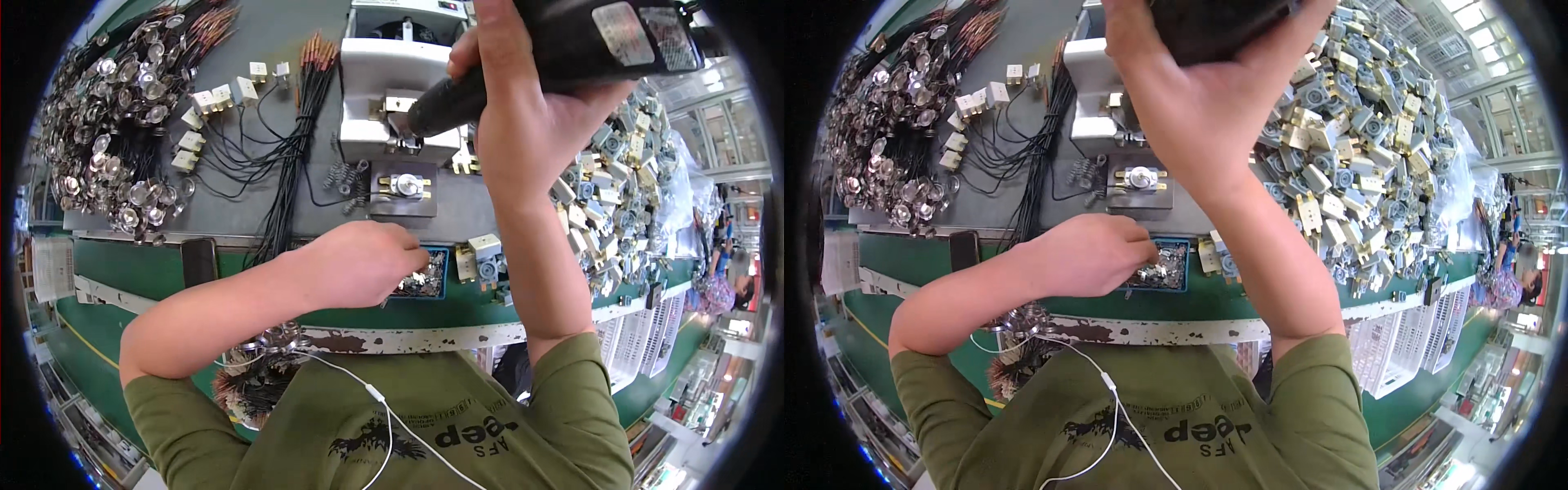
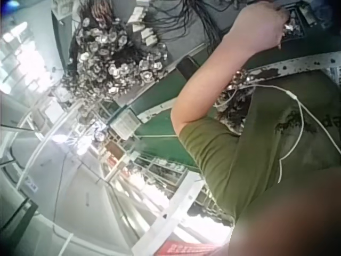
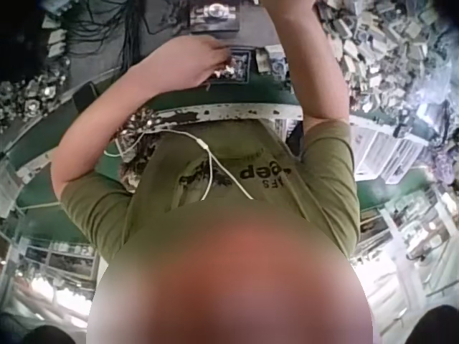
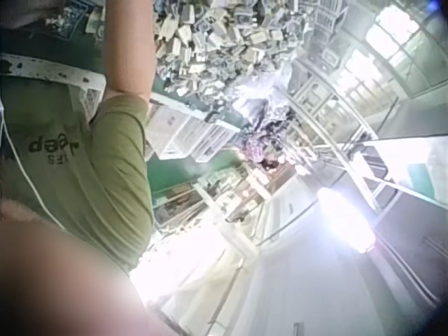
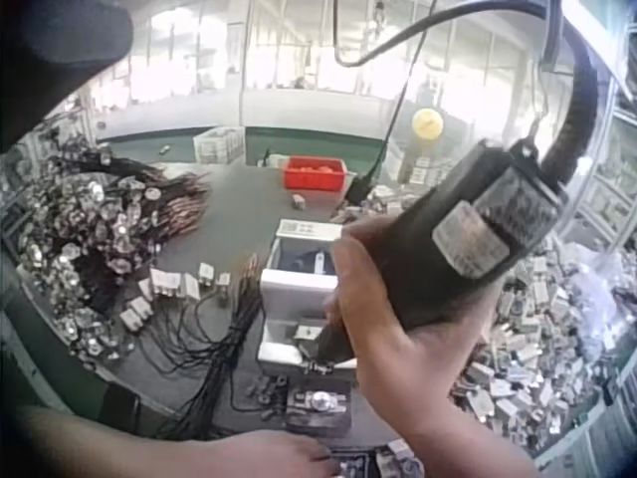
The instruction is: Assembling small electronic motors at a factory workstation using a specialized assembly tool.
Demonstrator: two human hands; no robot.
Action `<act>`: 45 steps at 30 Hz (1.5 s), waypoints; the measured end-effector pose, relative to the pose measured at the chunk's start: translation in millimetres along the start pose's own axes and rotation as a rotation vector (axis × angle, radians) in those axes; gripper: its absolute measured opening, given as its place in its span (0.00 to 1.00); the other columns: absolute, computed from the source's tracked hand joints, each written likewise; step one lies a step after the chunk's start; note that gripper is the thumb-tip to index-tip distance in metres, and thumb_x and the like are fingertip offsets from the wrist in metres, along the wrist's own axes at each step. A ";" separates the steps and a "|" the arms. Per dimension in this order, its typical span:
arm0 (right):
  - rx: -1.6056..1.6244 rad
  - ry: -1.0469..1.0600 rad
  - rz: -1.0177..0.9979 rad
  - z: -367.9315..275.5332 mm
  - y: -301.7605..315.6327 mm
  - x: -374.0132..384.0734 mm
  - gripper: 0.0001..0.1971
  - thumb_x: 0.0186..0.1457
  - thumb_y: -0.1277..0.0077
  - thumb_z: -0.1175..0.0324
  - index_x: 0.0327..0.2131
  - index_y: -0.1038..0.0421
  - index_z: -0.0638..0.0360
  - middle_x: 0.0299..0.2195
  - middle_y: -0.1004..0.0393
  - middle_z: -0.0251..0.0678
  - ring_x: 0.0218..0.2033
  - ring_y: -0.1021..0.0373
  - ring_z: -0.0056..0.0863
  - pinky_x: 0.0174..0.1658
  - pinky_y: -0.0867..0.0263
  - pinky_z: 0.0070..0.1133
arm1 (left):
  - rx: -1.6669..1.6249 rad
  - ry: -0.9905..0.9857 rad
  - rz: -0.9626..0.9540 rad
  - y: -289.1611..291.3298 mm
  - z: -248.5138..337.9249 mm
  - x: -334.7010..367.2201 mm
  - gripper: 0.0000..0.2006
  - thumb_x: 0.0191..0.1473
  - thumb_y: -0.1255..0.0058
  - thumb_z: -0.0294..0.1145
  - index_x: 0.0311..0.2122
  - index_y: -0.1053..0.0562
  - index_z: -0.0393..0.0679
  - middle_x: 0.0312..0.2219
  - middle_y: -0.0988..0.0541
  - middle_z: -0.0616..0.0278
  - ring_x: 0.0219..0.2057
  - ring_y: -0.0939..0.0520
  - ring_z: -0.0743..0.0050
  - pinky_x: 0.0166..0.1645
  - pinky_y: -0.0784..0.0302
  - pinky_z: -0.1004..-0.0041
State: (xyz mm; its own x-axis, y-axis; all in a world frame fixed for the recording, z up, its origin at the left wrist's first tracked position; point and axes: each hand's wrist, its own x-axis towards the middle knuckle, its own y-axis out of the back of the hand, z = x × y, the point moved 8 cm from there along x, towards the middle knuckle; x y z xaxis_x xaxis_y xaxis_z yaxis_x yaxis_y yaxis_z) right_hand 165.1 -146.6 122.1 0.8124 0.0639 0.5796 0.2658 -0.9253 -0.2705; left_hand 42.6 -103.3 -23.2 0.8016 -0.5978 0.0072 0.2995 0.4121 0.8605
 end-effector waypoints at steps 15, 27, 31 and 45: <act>0.110 -0.015 -0.337 13.3 -42.2 12.8 0.31 0.54 0.40 0.84 0.57 0.45 0.62 0.39 0.22 0.39 0.36 0.23 0.22 0.37 0.26 0.18 | 0.078 0.070 0.447 71.0 -20.9 -15.7 0.07 0.52 0.43 0.28 0.37 0.23 0.42 0.26 0.21 0.59 0.34 0.17 0.58 0.42 0.23 0.60; 0.021 -0.148 -0.301 9.1 -7.2 -13.7 0.31 0.53 0.38 0.85 0.57 0.43 0.65 0.32 0.23 0.36 0.28 0.24 0.20 0.28 0.27 0.17 | 0.270 0.144 0.548 47.9 -50.0 -13.1 0.07 0.51 0.37 0.33 0.34 0.23 0.47 0.33 0.21 0.68 0.37 0.20 0.64 0.42 0.28 0.64; 0.159 0.026 -0.170 20.8 -22.8 -22.8 0.30 0.53 0.38 0.84 0.56 0.42 0.66 0.31 0.23 0.35 0.27 0.24 0.20 0.28 0.27 0.17 | 0.158 0.157 0.560 41.7 -57.0 -21.4 0.06 0.50 0.38 0.29 0.33 0.23 0.45 0.40 0.20 0.65 0.42 0.20 0.60 0.46 0.27 0.62; 0.322 0.295 -0.302 30.7 -31.9 -9.5 0.28 0.52 0.37 0.84 0.53 0.41 0.66 0.30 0.23 0.36 0.27 0.23 0.22 0.28 0.26 0.18 | 0.039 0.149 0.556 37.2 -66.6 -20.1 0.08 0.51 0.38 0.30 0.35 0.25 0.43 0.34 0.22 0.60 0.40 0.20 0.55 0.45 0.26 0.61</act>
State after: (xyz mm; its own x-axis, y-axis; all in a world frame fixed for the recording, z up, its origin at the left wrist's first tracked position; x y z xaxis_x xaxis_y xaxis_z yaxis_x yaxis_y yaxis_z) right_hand 164.9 -106.2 101.6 0.5071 0.1590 0.8471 0.6488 -0.7174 -0.2537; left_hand 72.1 -30.2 -25.2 0.8980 -0.1940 0.3950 -0.2053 0.6092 0.7659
